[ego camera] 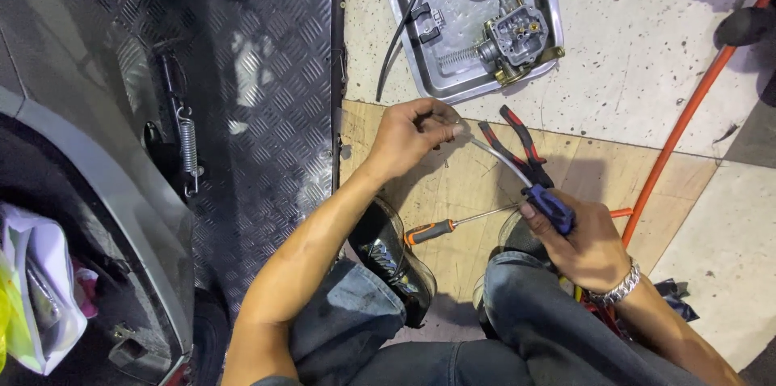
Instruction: Cleaning and inspecting a motorcycle carburetor using compressed air and a small hand tool.
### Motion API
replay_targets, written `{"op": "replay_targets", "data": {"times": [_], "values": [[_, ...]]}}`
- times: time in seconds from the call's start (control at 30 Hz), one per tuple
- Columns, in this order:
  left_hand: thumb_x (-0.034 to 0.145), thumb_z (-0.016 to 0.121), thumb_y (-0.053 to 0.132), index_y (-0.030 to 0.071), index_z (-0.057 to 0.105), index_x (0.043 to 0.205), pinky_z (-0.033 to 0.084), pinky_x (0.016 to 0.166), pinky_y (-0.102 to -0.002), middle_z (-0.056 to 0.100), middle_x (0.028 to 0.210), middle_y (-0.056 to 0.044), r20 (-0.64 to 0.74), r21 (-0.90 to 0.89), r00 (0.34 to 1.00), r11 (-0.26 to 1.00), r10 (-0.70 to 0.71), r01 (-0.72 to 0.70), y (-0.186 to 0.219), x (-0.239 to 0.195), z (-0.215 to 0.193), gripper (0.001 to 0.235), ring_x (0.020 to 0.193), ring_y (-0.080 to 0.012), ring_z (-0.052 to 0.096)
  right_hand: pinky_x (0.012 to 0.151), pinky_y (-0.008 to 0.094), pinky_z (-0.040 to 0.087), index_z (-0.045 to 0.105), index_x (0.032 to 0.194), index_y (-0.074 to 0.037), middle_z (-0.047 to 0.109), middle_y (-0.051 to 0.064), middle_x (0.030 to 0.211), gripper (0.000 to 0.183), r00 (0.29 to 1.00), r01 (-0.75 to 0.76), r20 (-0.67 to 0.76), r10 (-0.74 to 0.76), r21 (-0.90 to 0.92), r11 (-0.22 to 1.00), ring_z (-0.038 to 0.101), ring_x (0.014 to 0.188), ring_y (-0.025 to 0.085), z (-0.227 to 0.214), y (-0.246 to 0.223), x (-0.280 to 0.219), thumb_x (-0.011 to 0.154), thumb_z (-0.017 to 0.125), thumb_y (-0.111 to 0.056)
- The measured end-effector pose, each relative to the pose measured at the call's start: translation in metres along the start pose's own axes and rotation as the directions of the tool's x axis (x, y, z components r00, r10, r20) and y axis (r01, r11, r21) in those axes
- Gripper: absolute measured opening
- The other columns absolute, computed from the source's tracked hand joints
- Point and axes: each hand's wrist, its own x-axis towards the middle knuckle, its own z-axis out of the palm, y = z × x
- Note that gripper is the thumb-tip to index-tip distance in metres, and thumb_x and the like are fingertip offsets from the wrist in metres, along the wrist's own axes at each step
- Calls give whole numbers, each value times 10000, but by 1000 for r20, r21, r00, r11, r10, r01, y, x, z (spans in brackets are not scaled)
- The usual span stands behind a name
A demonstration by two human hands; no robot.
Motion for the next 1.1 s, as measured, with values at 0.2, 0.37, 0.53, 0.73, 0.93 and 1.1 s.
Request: {"op": "replay_targets", "data": {"times": [0.2,0.37,0.53,0.73,0.93,1.1], "values": [[867,808,37,-99,673,1142,644,625,-269,748,971,-270,46,-430,967,869,-251,245,25,-2,8,335,801,-231,770,468,350,423,679,683,-49,601,168,475,373,1000,1,-7,-1,4,1000,613,464,293,3,7,1,936,683,-324],[904,755,30,-127,645,1193,666,679,-303,729,1059,-306,90,-500,951,813,-295,300,27,0,8,347,861,-282,770,465,364,412,673,703,-47,586,185,495,359,999,11,-35,-12,-20,1000,611,475,325,6,9,1,917,689,-335],[863,794,24,-135,656,1154,658,642,-263,745,953,-280,110,-429,942,840,-316,332,36,4,2,359,800,-244,770,494,379,440,688,711,-64,611,194,519,361,1000,-16,-16,15,-18,1000,625,504,354,-4,-6,2,920,681,-359],[899,746,174,75,763,1072,583,718,-342,783,935,-132,-204,217,978,972,-39,85,50,62,-40,200,847,-234,741,401,331,431,686,820,-75,630,117,547,363,1000,14,14,-13,-73,997,608,440,256,-10,2,9,946,591,-402],[789,780,203,158,710,788,495,610,-352,730,692,20,-402,606,794,783,456,-143,38,166,-85,83,619,-151,657,251,254,443,675,876,-92,679,8,544,437,991,91,105,-79,-115,989,582,308,116,-5,17,13,973,461,-461],[801,741,105,127,722,743,547,578,-396,713,693,-4,-117,823,858,533,500,-198,26,195,-62,65,606,-196,676,282,275,461,675,830,-124,678,6,556,518,998,13,60,-5,-145,989,592,347,136,-8,5,11,914,436,-575]]}}
